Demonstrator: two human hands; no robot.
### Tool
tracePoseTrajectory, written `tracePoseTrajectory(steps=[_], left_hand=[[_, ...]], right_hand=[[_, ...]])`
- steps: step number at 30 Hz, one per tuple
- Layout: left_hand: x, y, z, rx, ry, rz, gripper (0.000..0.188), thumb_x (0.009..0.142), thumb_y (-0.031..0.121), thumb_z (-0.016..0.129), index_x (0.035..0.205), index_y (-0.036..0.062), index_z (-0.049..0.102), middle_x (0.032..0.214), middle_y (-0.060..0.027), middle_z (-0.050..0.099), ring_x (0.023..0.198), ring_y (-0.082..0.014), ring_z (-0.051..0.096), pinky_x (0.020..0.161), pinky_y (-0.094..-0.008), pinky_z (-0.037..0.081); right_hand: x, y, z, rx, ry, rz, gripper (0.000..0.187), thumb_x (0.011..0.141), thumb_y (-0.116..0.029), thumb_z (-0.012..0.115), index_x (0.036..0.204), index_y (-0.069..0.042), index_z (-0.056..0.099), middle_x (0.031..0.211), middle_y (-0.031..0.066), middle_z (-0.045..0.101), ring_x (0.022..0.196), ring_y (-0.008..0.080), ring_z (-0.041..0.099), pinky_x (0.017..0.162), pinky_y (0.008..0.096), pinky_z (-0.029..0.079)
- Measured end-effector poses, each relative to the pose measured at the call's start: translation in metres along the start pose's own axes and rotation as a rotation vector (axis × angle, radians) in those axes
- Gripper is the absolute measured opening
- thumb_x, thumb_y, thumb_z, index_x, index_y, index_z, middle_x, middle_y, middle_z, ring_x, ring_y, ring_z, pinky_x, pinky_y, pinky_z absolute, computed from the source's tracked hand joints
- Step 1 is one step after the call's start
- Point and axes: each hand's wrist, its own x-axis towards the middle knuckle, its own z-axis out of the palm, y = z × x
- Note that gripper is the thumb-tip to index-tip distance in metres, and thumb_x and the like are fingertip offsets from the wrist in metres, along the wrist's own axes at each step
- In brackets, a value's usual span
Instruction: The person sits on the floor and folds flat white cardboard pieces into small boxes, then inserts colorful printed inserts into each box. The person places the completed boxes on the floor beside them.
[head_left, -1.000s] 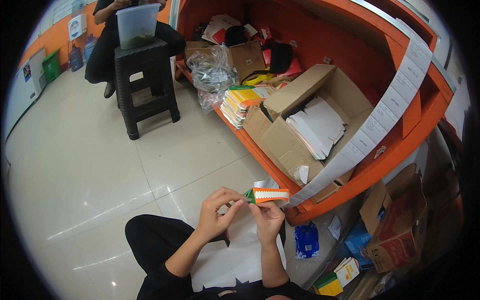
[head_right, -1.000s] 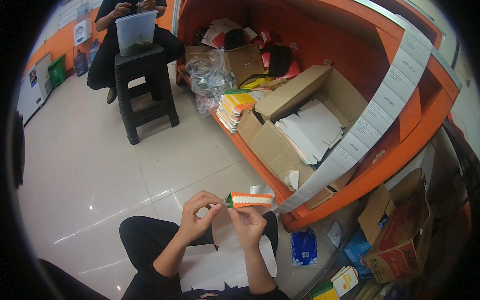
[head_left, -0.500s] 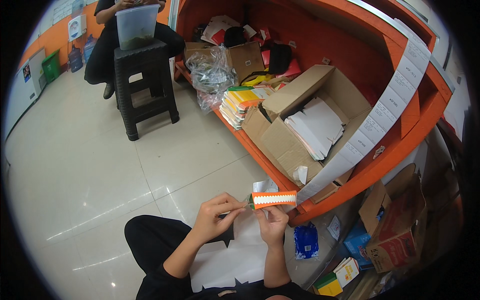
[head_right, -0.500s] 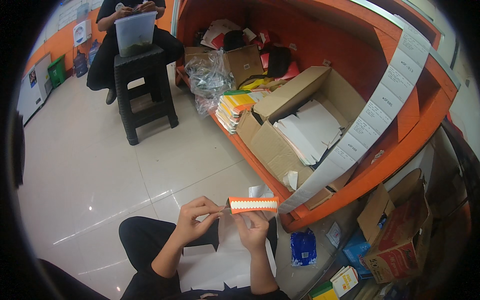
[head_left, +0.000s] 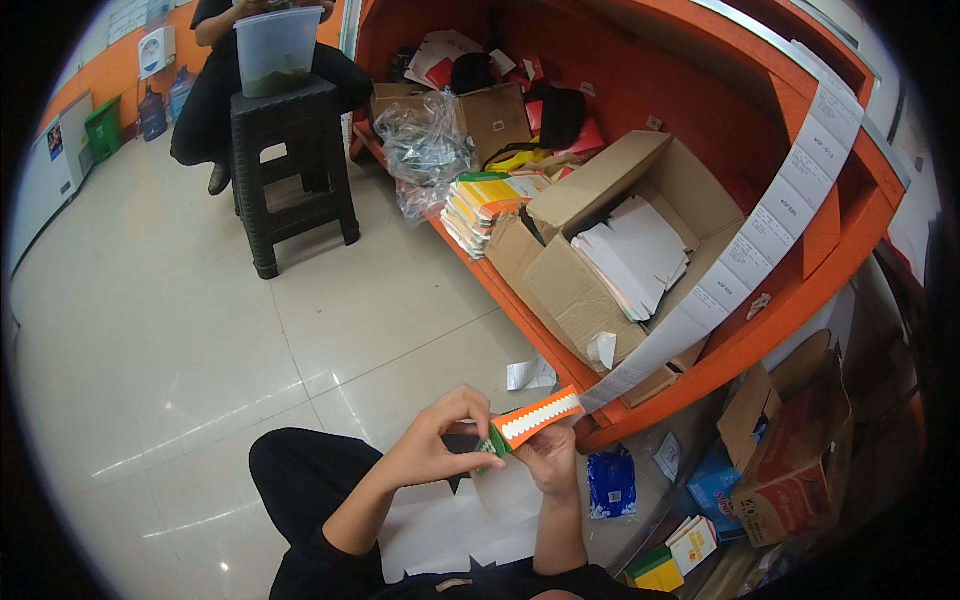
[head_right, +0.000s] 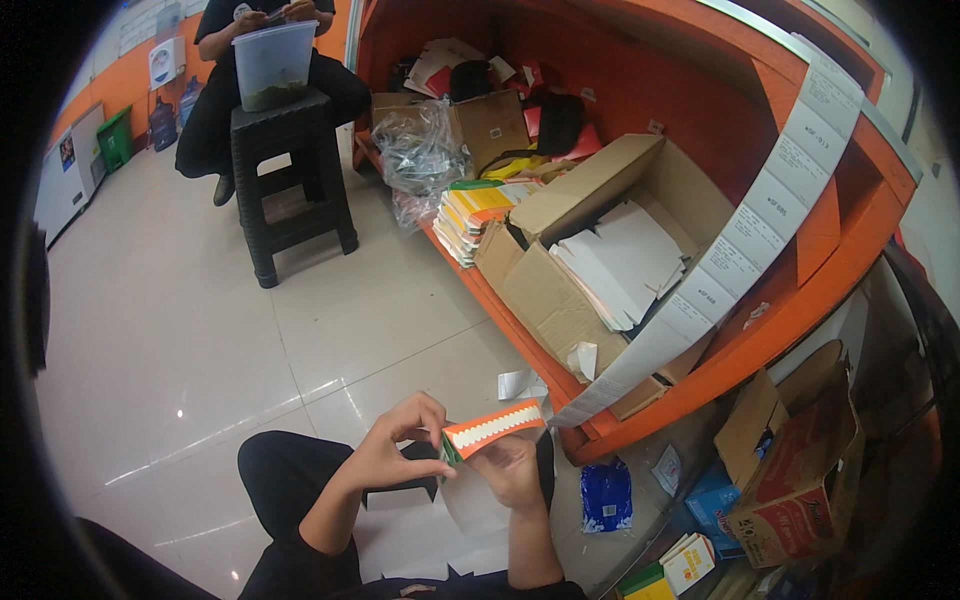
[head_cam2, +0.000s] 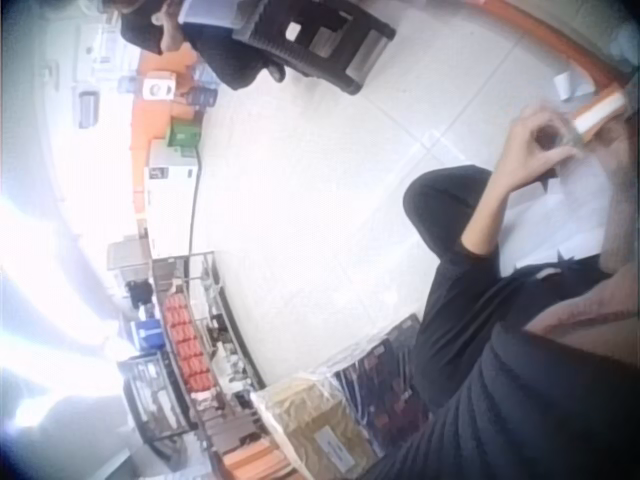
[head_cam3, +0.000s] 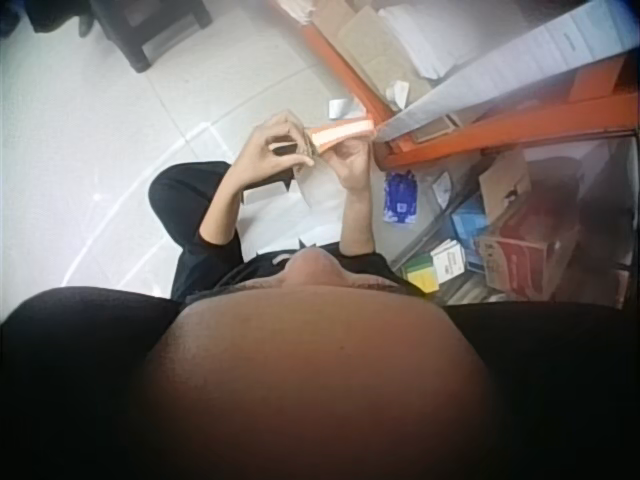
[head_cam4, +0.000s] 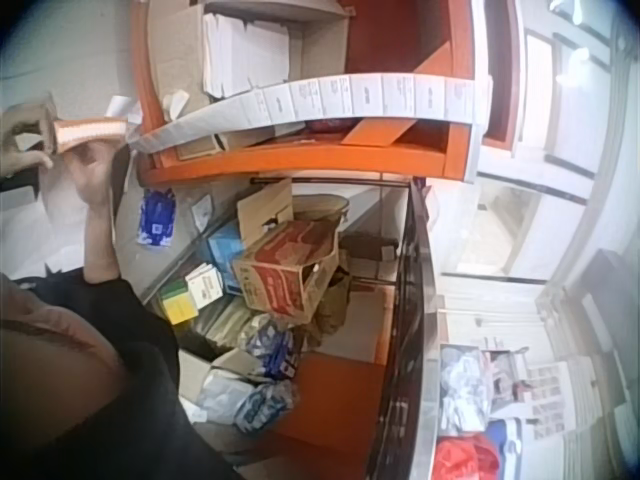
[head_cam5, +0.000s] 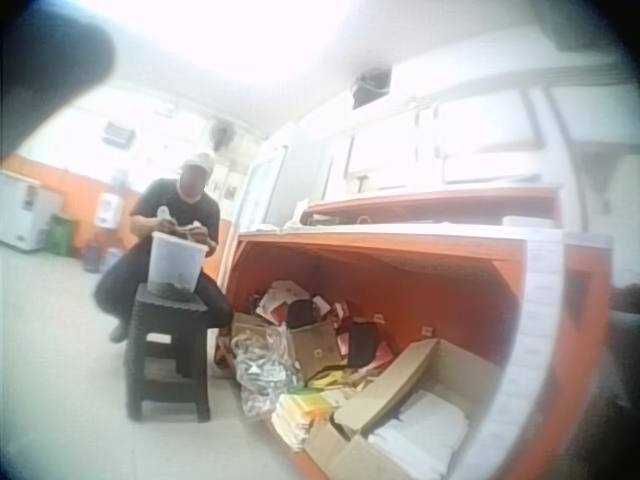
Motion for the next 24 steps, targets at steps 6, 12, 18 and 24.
tracePoseTrajectory(steps=[6, 12, 18, 24], left_hand=[[0.008, -0.016, 0.004, 0.078, -0.093, 0.037, 0.056, 0.084, 0.029, 0.072, 0.132, 0.0059, 0.052, 0.116, -0.0117, 0.055, 0.111, -0.0205, 0.051, 0.095, -0.0329, 0.041], [0.007, -0.032, 0.000, 0.034, -0.006, -0.330, 0.042, 0.097, 0.029, 0.055, 0.128, 0.0014, 0.058, 0.113, -0.0099, 0.063, 0.094, -0.0127, 0.056, 0.087, -0.0258, 0.044], [0.010, -0.044, -0.001, -0.138, 0.168, -0.207, 0.037, 0.100, 0.028, 0.053, 0.116, -0.0024, 0.066, 0.085, 0.0006, 0.064, 0.074, -0.0042, 0.054, 0.066, -0.0206, 0.045], [0.008, -0.039, 0.002, -0.079, 0.274, -0.202, 0.035, 0.099, 0.028, 0.055, 0.104, -0.0042, 0.068, 0.074, 0.0027, 0.062, 0.064, -0.0031, 0.051, 0.055, -0.0200, 0.042]], right_hand=[[-0.004, 0.025, 0.018, 0.138, 0.020, 0.038, 0.026, 0.090, 0.000, 0.064, 0.114, 0.005, 0.060, 0.117, 0.0114, 0.062, 0.108, 0.0162, 0.058, 0.096, 0.0320, 0.046], [0.001, 0.020, 0.033, -0.141, 0.124, 0.134, 0.024, 0.094, -0.005, 0.058, 0.115, 0.005, 0.058, 0.112, 0.0105, 0.063, 0.106, 0.0126, 0.059, 0.090, 0.0280, 0.049], [-0.004, -0.045, 0.043, -0.603, 0.397, 0.203, 0.015, 0.095, -0.004, 0.054, 0.103, 0.002, 0.064, 0.108, 0.0153, 0.062, 0.095, 0.0150, 0.063, 0.077, 0.0263, 0.051], [0.008, -0.004, 0.008, -0.354, 0.352, -0.085, 0.018, 0.093, -0.009, 0.060, 0.109, 0.000, 0.056, 0.097, 0.0050, 0.058, 0.090, 0.0111, 0.056, 0.079, 0.0238, 0.046]])
